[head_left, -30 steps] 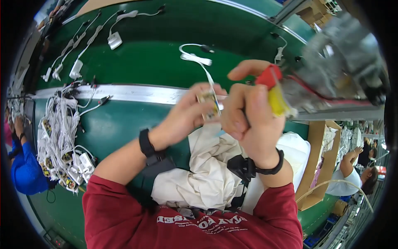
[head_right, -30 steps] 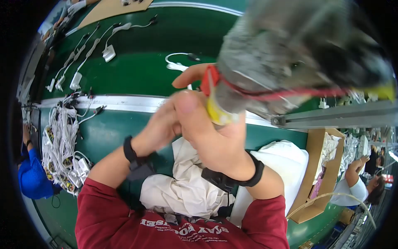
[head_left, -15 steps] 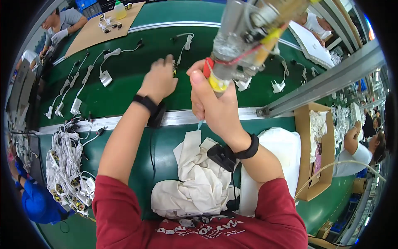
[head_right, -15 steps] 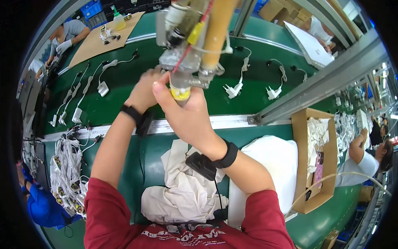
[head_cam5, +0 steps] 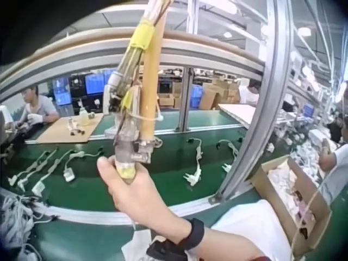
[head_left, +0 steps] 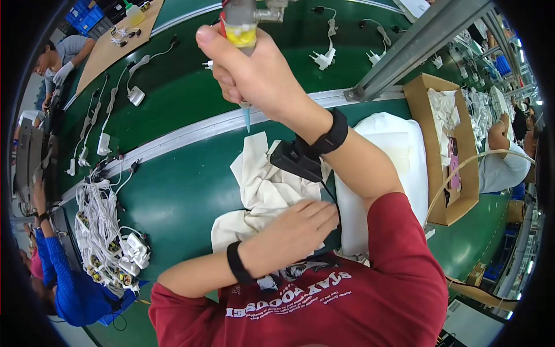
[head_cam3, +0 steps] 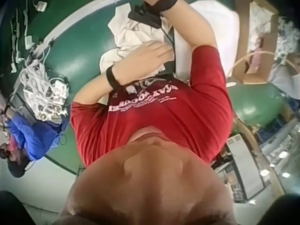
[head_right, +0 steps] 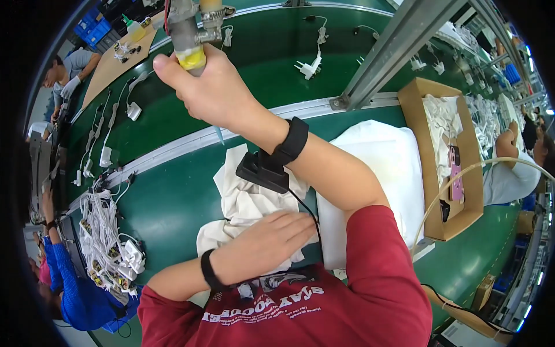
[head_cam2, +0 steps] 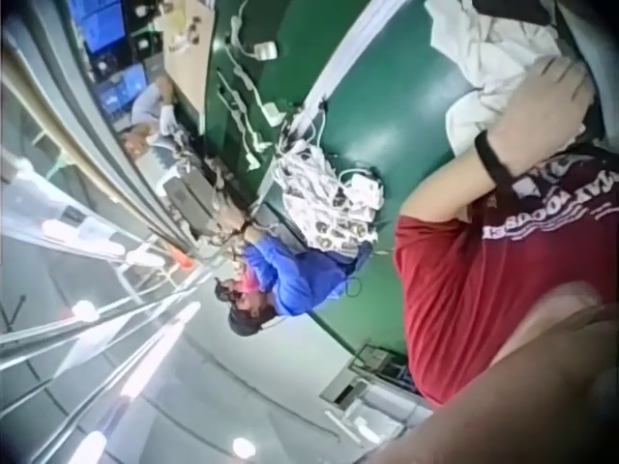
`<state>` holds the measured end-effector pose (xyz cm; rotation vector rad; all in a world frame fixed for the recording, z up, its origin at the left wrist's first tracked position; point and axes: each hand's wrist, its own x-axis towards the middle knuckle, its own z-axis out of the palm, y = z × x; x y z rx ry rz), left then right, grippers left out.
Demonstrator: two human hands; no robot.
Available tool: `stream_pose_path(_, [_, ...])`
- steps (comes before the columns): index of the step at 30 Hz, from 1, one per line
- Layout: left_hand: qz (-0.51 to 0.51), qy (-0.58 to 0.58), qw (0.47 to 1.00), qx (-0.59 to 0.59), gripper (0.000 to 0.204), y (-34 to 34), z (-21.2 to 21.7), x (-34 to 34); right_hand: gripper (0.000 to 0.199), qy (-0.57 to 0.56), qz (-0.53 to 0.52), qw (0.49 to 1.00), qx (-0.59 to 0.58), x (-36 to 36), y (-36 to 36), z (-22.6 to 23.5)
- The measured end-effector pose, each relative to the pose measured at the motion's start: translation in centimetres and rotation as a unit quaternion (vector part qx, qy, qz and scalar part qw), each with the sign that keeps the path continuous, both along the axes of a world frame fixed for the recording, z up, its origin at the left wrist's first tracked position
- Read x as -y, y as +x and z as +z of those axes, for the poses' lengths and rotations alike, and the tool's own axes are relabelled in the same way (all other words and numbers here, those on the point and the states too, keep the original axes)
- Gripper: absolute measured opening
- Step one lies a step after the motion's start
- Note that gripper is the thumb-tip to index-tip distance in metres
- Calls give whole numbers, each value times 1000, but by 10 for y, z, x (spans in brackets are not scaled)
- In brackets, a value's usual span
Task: The person picks up a circuit board with an attached power cord, applies glue to it using a dispenser, and places the assembly onto the green table, repeating this process for several units.
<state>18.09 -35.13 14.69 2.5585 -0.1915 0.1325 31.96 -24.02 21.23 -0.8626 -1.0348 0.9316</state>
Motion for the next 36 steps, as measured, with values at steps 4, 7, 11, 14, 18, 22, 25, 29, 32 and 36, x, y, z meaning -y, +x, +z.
stream_pose_path(4, [-11,82,995,53,45,18,-1,32,32,-21,16,1000,-6,33,3,12])
stream_pose_path(7, [-56,65,993,85,48,33,-1,64,31,-23,31,999,-19,51,1,21])
stream_pose_path(11, [-132,9,987,97,53,62,7,102,30,-23,16,999,-37,68,0,40])
stream_pose_path(14, [-140,31,987,75,54,86,29,125,28,10,9,999,-37,86,3,57])
stream_pose_path(18, [-159,44,986,30,56,93,57,144,28,26,2,1000,-15,106,-6,83])
stream_pose_path(22, [-143,69,986,50,51,88,70,162,28,12,22,1000,-12,113,-26,97])
stream_pose_path(25, [-153,136,973,108,44,87,67,163,27,18,38,999,-21,117,-46,96])
stream_pose_path(29, [-97,50,991,73,34,71,94,146,26,-3,79,996,-43,123,-69,118])
stream_pose_path(32, [83,-164,983,10,37,61,76,132,26,-10,95,994,-55,118,-103,118])
stream_pose_path(36, [185,-564,805,-27,36,49,24,128,26,8,82,995,-50,90,-171,111])
